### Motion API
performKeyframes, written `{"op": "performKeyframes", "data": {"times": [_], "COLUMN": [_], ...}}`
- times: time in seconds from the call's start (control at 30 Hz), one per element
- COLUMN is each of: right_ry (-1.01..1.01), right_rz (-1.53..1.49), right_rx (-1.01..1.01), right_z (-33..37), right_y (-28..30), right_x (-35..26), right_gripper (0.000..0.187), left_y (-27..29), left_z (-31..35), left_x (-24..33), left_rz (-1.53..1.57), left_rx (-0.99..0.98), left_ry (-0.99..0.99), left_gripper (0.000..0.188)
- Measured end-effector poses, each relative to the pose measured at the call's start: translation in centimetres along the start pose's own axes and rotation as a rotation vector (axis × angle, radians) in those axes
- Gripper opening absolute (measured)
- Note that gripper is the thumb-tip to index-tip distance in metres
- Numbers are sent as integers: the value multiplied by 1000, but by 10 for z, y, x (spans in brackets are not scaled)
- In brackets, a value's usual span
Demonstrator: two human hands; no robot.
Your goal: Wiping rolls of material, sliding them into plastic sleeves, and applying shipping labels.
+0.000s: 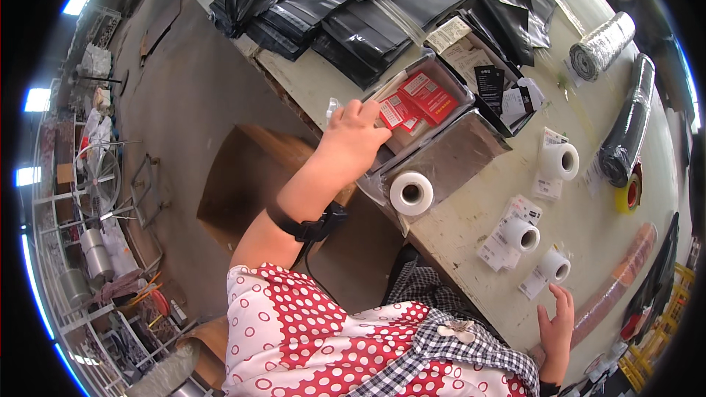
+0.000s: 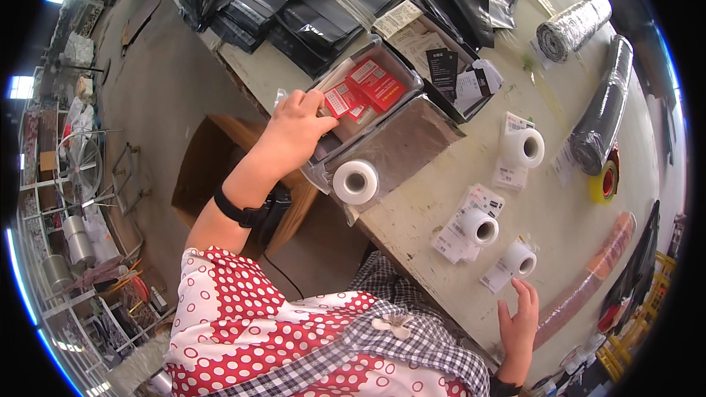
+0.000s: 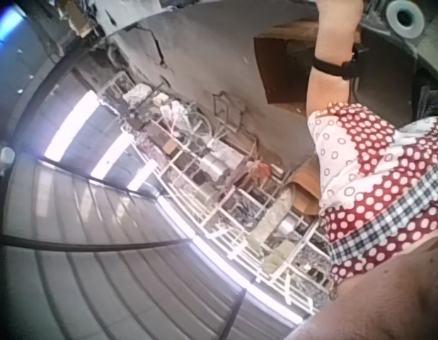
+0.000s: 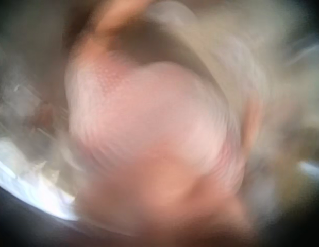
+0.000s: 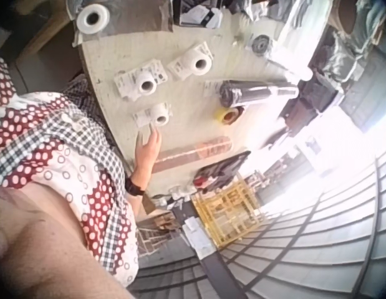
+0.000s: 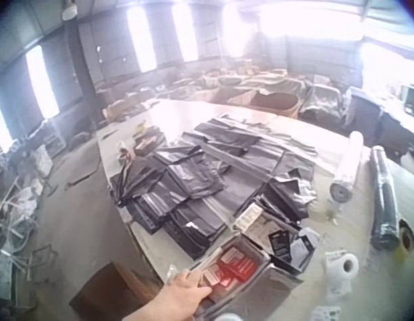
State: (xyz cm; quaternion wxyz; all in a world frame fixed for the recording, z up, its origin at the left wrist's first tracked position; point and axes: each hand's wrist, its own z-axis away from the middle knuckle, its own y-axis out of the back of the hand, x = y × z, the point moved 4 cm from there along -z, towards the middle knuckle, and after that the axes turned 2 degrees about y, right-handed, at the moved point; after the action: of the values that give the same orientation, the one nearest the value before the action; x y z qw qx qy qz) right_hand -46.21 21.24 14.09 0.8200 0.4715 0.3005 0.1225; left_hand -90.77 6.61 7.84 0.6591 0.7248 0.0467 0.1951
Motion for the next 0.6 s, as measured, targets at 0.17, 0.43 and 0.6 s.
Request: {"op": "performKeyframes", "data": {"times": [0.17, 0.43, 0.6], "right_ry": [6, 158, 346], "right_rz": [-31, -56, -131], "right_rx": [15, 83, 97], "right_z": [8, 37, 71], "right_y": [-4, -7, -30], "right_x": [4, 3, -3], "right_gripper": [50, 48, 42], "left_y": [21, 40, 28], "left_z": [37, 134, 219], "left_x": [-9, 41, 115], "left_rz": [165, 211, 305], "left_rx": [188, 346, 274], "left_ry": [48, 236, 210], "left_gripper": [30, 27, 23]}}
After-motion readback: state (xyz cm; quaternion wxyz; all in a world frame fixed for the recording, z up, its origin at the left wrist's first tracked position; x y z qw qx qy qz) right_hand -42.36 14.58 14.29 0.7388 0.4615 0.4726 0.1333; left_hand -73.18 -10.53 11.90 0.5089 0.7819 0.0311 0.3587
